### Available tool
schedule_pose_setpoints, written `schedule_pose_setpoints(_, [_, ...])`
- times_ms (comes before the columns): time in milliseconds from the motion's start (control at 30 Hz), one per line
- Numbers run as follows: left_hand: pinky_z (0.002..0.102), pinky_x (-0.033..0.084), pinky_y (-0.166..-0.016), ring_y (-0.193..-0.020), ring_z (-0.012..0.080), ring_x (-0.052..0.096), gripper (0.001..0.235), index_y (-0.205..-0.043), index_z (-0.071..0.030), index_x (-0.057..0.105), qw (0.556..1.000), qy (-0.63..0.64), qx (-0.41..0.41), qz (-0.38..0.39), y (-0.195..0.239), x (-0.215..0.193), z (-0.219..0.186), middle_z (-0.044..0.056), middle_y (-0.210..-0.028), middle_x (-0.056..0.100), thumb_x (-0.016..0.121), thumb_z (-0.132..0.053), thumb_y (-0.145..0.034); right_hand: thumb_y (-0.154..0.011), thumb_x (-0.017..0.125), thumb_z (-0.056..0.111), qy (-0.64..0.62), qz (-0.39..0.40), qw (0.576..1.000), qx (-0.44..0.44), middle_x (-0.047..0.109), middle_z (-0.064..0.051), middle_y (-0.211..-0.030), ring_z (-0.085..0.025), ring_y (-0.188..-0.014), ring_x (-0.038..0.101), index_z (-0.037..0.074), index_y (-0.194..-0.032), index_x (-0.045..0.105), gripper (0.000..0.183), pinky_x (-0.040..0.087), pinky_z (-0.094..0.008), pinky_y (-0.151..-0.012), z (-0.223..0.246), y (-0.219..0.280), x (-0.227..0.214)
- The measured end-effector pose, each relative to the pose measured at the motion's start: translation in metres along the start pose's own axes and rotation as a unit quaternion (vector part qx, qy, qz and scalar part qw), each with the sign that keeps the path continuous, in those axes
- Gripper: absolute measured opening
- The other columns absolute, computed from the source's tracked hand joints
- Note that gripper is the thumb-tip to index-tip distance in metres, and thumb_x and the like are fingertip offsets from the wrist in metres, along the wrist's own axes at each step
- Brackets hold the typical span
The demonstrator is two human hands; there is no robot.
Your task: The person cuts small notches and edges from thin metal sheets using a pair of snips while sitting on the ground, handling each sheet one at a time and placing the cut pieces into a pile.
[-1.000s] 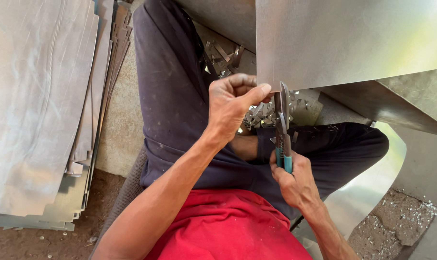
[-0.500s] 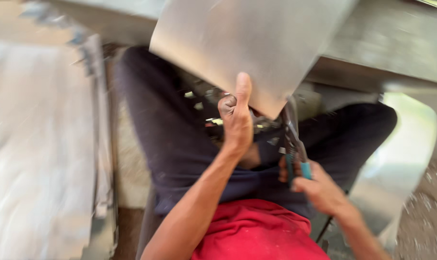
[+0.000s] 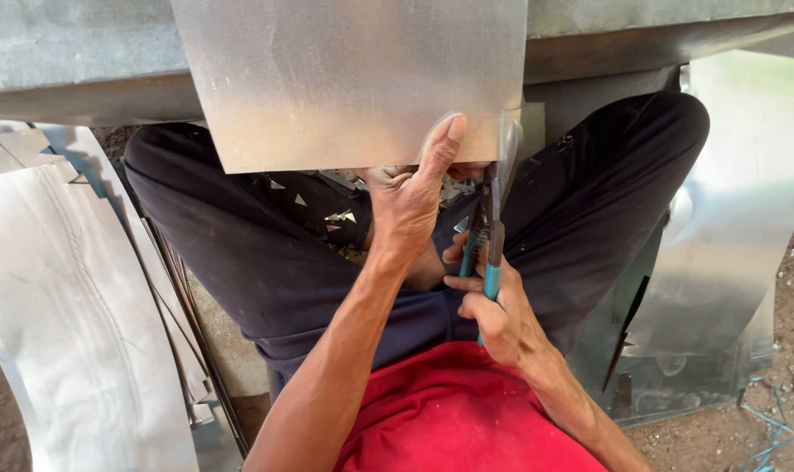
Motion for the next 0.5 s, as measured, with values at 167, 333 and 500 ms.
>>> schedule_pose_setpoints(167, [0.024, 0.057, -0.068, -0.072, 0.0124, 0.072, 0.036, -0.117, 0.007, 0.074, 1.0, 0.0, 0.007, -0.003, -0.003, -0.003, 0.0, 0.007, -0.086, 0.076, 0.078, -0.021, -0.095, -0.063, 0.05, 0.006, -0.003, -0.019, 1.0, 0.009, 0.061, -0.011, -0.111, -0.02, -0.104, 0.062, 0.003, -0.13, 0.052, 0.066, 0.058, -0.037, -0.085, -0.002, -0.002, -0.011])
schedule_pose_setpoints(333, [0.023, 0.058, -0.063, -0.071, 0.0123, 0.074, 0.032, -0.117, 0.004, 0.074, 0.998, -0.054, 0.018, 0.003, 0.002, -0.002, -0.002, 0.006, -0.087, 0.076, 0.074, -0.02, -0.096, -0.07, 0.053, 0.009, 0.09, -0.067, 0.994, -0.009, 0.06, -0.009, -0.07, -0.021, -0.062, 0.055, -0.001, -0.086, 0.062, 0.021, 0.045, -0.034, -0.057, 0.002, -0.002, -0.012])
schedule_pose_setpoints(500, [0.025, 0.055, -0.058, -0.065, 0.0125, 0.069, 0.021, -0.101, 0.0, 0.075, 1.0, 0.018, 0.015, -0.02, -0.004, -0.014, -0.018, 0.004, -0.083, 0.072, 0.078, -0.019, -0.093, -0.07, 0.056, 0.012, 0.24, -0.146, 0.958, -0.048, 0.06, -0.013, -0.063, -0.025, -0.057, 0.06, 0.003, -0.082, 0.062, 0.016, 0.048, -0.036, -0.057, 0.026, -0.005, -0.022])
Point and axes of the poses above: each hand's wrist, its own y-axis away from the middle knuckle, its own x-axis out of the palm, z = x × y, the point moved 9 cm from there along -y, towards the middle knuckle
